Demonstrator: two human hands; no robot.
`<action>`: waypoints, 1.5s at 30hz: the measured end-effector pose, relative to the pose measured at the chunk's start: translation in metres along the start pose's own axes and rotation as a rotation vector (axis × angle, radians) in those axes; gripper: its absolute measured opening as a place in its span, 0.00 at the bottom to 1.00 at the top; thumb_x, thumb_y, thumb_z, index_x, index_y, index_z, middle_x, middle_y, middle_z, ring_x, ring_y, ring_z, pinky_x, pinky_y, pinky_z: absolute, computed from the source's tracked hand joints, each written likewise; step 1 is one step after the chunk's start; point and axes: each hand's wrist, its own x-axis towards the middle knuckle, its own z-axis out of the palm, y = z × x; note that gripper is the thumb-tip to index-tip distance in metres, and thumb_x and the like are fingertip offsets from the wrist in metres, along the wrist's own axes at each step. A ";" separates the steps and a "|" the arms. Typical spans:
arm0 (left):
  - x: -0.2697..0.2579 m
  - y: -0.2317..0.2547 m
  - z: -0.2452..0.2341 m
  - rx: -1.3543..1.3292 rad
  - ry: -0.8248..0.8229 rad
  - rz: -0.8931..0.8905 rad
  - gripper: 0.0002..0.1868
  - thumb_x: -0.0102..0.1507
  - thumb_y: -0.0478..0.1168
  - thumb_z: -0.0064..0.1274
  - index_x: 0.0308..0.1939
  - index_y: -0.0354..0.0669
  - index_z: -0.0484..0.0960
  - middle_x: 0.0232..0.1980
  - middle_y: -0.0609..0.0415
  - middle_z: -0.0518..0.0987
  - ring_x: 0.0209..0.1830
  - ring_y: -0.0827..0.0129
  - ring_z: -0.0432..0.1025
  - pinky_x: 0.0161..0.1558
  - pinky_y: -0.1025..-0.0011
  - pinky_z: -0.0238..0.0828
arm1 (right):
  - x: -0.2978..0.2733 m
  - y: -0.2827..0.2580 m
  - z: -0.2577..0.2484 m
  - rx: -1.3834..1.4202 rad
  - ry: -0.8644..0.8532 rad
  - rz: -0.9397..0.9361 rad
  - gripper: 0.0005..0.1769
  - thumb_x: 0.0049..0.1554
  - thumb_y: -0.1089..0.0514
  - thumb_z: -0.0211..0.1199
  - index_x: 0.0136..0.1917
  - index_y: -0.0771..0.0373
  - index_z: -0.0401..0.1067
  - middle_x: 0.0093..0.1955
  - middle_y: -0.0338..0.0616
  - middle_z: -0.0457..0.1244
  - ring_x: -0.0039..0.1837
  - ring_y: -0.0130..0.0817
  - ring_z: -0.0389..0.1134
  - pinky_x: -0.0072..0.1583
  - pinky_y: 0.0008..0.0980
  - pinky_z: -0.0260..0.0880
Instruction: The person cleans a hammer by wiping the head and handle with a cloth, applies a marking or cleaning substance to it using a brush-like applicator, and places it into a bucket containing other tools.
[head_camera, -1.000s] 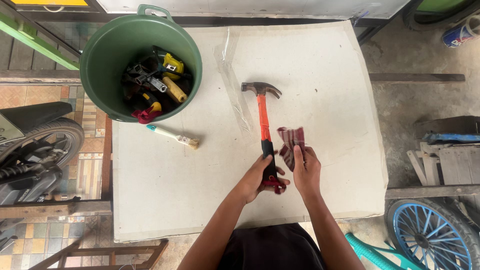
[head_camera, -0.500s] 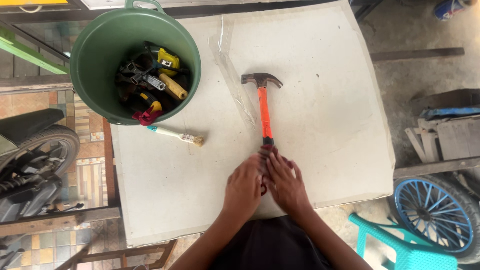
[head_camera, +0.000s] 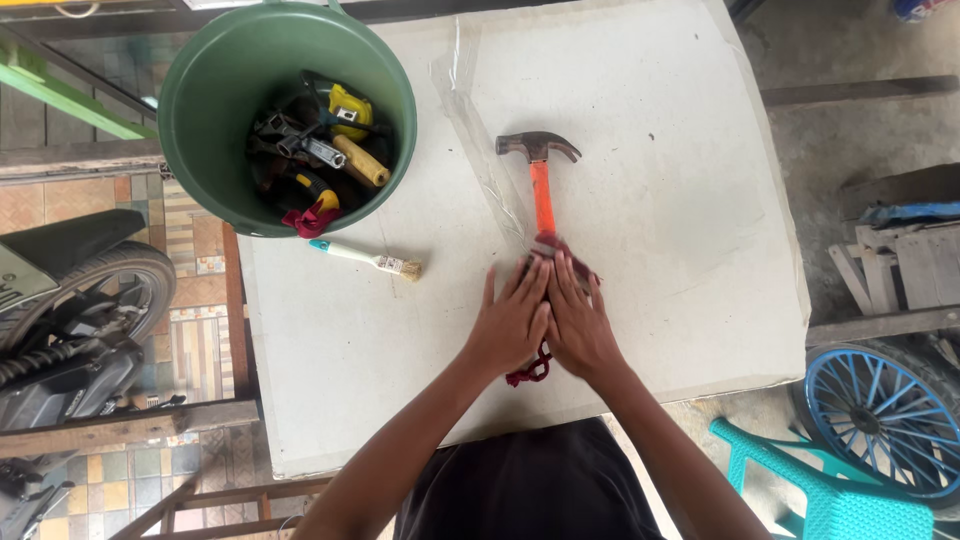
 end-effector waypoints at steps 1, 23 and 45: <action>-0.005 0.003 -0.001 0.011 -0.047 0.001 0.32 0.73 0.47 0.31 0.79 0.36 0.56 0.81 0.44 0.58 0.83 0.53 0.47 0.77 0.37 0.28 | -0.006 0.001 0.000 0.028 -0.005 -0.001 0.38 0.66 0.50 0.39 0.83 0.71 0.42 0.86 0.58 0.36 0.85 0.46 0.37 0.79 0.55 0.32; -0.041 0.071 0.044 -0.074 -0.129 -0.334 0.37 0.74 0.54 0.22 0.80 0.33 0.43 0.84 0.37 0.41 0.84 0.53 0.36 0.70 0.28 0.16 | -0.058 0.035 0.003 0.080 -0.145 -0.172 0.37 0.68 0.46 0.34 0.84 0.67 0.37 0.87 0.58 0.33 0.87 0.51 0.28 0.78 0.63 0.17; -0.038 0.091 0.037 -0.168 -0.166 -0.486 0.41 0.73 0.59 0.23 0.79 0.29 0.41 0.84 0.37 0.43 0.85 0.51 0.35 0.74 0.34 0.16 | -0.049 0.064 -0.020 0.166 -0.351 -0.361 0.37 0.68 0.48 0.38 0.83 0.70 0.40 0.87 0.56 0.36 0.87 0.46 0.33 0.79 0.63 0.19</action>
